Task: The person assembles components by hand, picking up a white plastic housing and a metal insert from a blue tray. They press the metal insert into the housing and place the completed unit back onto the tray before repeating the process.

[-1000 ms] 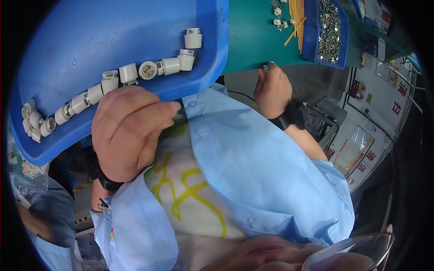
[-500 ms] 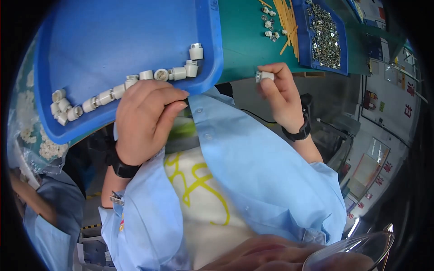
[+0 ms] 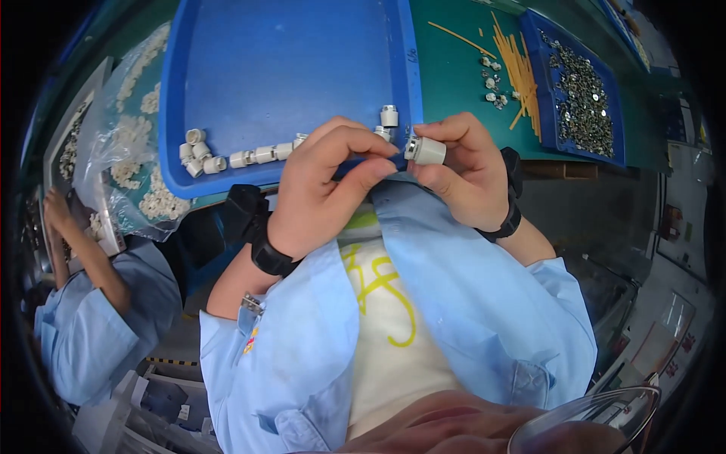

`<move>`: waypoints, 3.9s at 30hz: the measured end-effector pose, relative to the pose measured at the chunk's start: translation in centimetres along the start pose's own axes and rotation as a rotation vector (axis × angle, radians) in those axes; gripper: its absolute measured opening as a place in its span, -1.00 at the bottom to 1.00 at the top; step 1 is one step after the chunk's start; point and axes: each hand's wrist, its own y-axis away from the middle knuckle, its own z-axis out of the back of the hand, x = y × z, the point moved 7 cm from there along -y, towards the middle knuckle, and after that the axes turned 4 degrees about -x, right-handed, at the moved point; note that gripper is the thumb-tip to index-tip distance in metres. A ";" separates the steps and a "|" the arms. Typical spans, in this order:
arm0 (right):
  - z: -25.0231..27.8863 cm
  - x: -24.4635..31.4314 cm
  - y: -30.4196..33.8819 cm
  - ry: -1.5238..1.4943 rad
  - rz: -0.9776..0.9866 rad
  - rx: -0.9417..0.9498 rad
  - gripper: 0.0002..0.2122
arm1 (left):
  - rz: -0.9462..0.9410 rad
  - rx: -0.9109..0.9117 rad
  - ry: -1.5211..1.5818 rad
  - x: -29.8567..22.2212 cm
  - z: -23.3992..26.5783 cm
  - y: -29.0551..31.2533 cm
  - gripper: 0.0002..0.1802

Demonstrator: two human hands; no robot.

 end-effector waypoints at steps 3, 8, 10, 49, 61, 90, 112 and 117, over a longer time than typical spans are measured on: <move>-0.7 0.2 -0.4 -0.027 0.017 0.003 -0.63 | -0.031 -0.029 0.051 -0.3 0.2 0.0 -0.88; -1.4 1.2 -0.7 0.152 0.125 0.063 -0.61 | -0.012 -0.010 0.119 -0.4 0.4 0.5 -0.85; -1.7 1.2 -0.9 0.128 0.130 0.072 -0.61 | 0.008 -0.046 0.179 -0.3 0.7 0.6 -0.85; 25.8 -9.3 -46.1 1.215 0.003 -0.685 -0.53 | 0.373 -0.004 -0.382 5.8 6.4 -1.5 -0.83; 22.7 -4.2 -39.2 0.976 -0.190 -0.204 -0.57 | 0.260 -0.049 -0.420 4.8 6.3 -0.9 -0.87; 15.6 -1.6 -5.4 1.367 0.001 -0.452 -0.83 | 0.047 0.094 -0.792 4.0 3.0 -0.4 -0.83; 15.2 -0.8 -4.2 1.220 0.148 -0.529 -0.88 | 0.099 0.033 -0.620 3.9 3.8 0.0 -0.62; 16.3 -1.1 -3.4 1.126 0.063 -0.703 -0.89 | 0.181 -0.074 -0.466 4.5 4.5 -0.3 -0.53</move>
